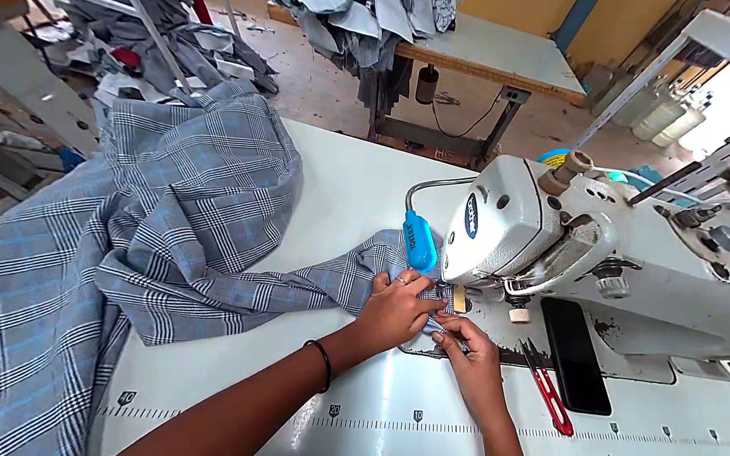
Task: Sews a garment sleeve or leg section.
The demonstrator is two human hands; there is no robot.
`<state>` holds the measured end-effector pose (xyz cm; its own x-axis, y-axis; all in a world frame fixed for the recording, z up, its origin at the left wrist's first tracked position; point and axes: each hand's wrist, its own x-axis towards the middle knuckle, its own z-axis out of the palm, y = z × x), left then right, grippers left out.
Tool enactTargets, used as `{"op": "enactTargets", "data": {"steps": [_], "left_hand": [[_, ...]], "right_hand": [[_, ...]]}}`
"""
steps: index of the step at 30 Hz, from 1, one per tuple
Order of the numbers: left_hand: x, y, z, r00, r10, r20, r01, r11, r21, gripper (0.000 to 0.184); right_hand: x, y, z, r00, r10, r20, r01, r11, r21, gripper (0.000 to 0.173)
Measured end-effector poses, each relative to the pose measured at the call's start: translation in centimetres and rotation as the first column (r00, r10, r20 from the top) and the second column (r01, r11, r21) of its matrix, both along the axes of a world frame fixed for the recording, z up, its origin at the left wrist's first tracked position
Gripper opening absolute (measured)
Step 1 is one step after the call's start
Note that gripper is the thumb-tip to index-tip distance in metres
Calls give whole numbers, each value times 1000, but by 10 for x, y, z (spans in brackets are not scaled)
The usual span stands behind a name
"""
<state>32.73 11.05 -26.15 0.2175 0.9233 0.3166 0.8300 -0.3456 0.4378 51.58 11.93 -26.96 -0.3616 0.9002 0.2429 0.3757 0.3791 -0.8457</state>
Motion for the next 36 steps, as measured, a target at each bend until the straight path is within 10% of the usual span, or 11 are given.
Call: {"op": "enactTargets", "data": {"steps": [27, 31, 33, 36], "left_hand": [[-1, -11, 19, 999, 40, 18, -39, 996, -84, 36], [0, -48, 67, 951, 108, -290, -236, 859, -454, 64], [-7, -77, 84, 892, 76, -445, -339, 763, -550, 48], [-61, -111, 114, 915, -292, -277, -4, 683, -730, 26]], "right_hand": [[-2, -1, -7, 1000, -7, 4, 6, 988, 152, 17], [-5, -18, -3, 998, 52, 34, -56, 989, 136, 28], [-8, -40, -2, 993, 82, 84, -95, 979, 179, 28], [-11, -72, -1, 985, 106, 138, -135, 965, 226, 24]]}}
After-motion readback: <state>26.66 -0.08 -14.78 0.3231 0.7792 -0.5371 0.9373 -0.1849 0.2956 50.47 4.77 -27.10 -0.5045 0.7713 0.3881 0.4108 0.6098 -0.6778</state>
